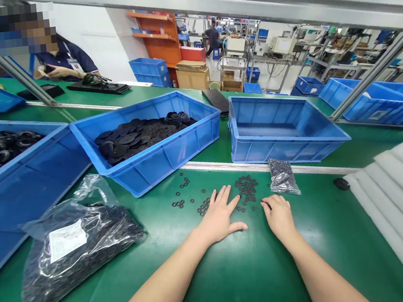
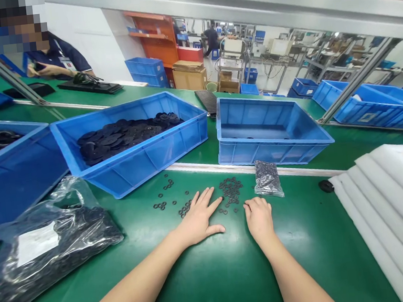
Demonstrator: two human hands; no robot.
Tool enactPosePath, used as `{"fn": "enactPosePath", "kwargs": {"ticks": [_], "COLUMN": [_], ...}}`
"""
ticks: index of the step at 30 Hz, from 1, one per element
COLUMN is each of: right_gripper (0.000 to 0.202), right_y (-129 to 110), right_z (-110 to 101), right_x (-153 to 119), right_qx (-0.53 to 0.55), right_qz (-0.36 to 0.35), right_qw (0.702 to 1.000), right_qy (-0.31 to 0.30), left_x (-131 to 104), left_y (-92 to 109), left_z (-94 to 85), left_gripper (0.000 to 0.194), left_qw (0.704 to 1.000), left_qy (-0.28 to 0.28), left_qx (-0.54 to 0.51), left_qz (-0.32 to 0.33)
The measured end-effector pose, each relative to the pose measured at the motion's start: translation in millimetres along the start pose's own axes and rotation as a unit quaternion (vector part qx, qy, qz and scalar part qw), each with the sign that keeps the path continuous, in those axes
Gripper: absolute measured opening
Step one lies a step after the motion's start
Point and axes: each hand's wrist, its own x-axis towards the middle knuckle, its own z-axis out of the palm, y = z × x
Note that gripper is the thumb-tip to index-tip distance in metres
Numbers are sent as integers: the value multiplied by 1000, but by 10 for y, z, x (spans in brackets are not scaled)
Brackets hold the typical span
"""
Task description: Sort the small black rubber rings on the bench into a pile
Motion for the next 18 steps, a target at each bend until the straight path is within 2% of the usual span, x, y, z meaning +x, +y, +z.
{"fn": "enactPosePath", "kwargs": {"ticks": [5, 10, 14, 18], "right_gripper": [26, 26, 26, 22], "right_y": [-197, -440, -476, -448], "right_z": [-16, 115, 238, 304], "right_x": [154, 389, 481, 459], "right_qx": [55, 80, 68, 53], "right_qz": [-24, -56, -67, -85], "right_qw": [998, 995, 994, 994], "right_qy": [-13, -31, -48, -49], "left_x": [-34, -145, -175, -155], "left_y": [-154, -345, -455, -492], "left_z": [-57, -110, -154, -192], "left_gripper": [96, 88, 80, 75], "left_qw": [999, 997, 993, 990], "left_qy": [11, 44, 61, 78], "left_qx": [-17, -14, -10, -12], "left_qz": [-37, -68, -99, -114]}}
